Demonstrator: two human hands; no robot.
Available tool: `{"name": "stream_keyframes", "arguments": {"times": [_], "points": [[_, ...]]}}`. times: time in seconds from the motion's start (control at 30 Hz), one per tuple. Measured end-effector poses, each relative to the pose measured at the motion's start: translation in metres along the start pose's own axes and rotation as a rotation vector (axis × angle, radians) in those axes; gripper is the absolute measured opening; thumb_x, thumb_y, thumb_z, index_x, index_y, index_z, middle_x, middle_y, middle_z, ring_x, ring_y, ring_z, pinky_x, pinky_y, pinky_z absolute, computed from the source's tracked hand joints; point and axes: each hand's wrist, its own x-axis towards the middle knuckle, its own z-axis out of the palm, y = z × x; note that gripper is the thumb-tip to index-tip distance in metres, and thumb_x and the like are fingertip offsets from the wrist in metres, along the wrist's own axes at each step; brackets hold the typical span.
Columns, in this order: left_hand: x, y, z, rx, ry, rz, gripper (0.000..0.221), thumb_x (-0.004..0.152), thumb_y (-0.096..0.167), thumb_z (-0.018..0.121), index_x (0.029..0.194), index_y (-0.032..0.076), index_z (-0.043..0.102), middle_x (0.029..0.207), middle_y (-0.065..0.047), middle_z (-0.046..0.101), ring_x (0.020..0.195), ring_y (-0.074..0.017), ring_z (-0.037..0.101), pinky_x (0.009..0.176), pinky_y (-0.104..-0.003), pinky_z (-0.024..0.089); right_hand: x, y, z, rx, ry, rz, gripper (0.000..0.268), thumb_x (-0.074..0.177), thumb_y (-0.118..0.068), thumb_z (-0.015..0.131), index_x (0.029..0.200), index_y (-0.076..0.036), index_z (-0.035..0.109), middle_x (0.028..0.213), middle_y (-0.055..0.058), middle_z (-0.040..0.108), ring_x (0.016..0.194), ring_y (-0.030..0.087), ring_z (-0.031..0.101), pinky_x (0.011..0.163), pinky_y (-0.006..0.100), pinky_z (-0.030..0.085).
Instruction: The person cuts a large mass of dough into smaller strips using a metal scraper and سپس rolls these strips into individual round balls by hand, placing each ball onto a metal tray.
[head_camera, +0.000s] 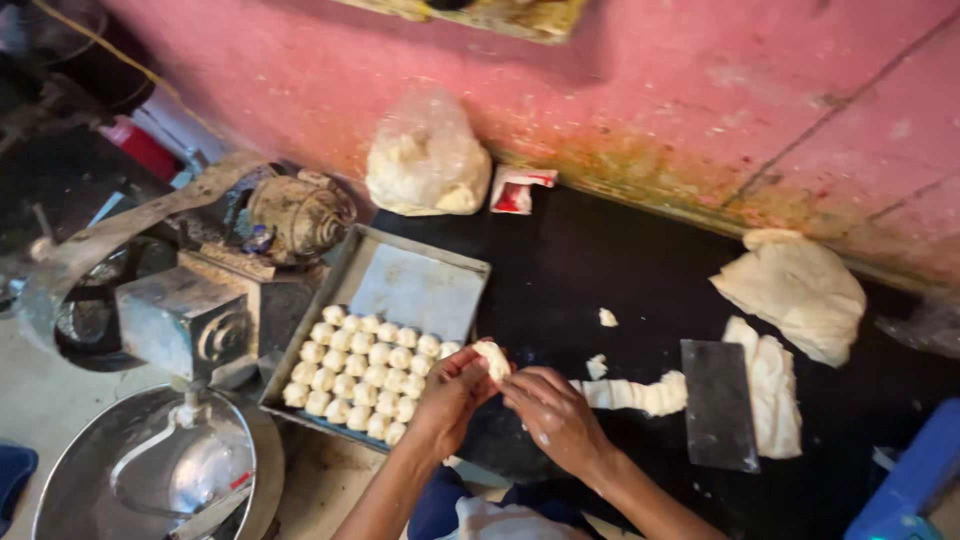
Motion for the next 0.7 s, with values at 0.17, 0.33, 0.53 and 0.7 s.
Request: {"name": "stream_keyframes", "arguments": {"times": [0.17,0.33,0.53,0.7], "points": [[-0.03,0.037,-0.023,0.08,-0.092,-0.031,0.04,0.097,0.004,0.064,0.137,0.004,0.063,0.108,-0.004,0.073,0.093,-0.011,0.07,0.08,-0.025,0.058,0.022,-0.03,0.03,0.069,0.067,0.047,0.021,0.081,-0.004,0.081,0.101,-0.003,0.074,0.098,0.008,0.073,0.095,0.029,0.068,0.08,0.039,0.056],[-0.041,0.063,-0.057,0.477,-0.182,0.286,0.059,0.093,-0.001,0.062,0.15,0.012,0.052,0.106,0.0,0.07,0.082,-0.0078,0.057,0.073,-0.023,0.051,0.061,-0.049,0.053,0.159,0.061,0.195,0.023,0.08,-0.005,0.083,0.102,-0.003,0.075,0.1,0.011,0.071,0.094,0.028,0.068,0.079,0.04,0.056],[-0.044,0.074,-0.106,0.153,-0.162,0.129,0.041,0.098,-0.001,0.058,0.138,-0.006,0.063,0.109,-0.009,0.075,0.091,-0.0133,0.068,0.082,-0.026,0.056,0.068,-0.066,0.091,0.051,-0.025,-0.06,0.035,0.082,-0.01,0.081,0.114,0.001,0.072,0.115,0.012,0.067,0.105,0.031,0.066,0.089,0.038,0.056],[-0.043,0.098,-0.132,0.048,-0.162,-0.027,0.046,0.094,-0.001,0.055,0.14,-0.001,0.06,0.113,-0.008,0.075,0.097,-0.0154,0.069,0.091,-0.03,0.054,0.079,-0.066,0.13,0.178,0.076,0.098,0.029,0.082,-0.006,0.077,0.111,-0.006,0.075,0.121,0.014,0.064,0.112,0.03,0.064,0.094,0.036,0.054]]}}
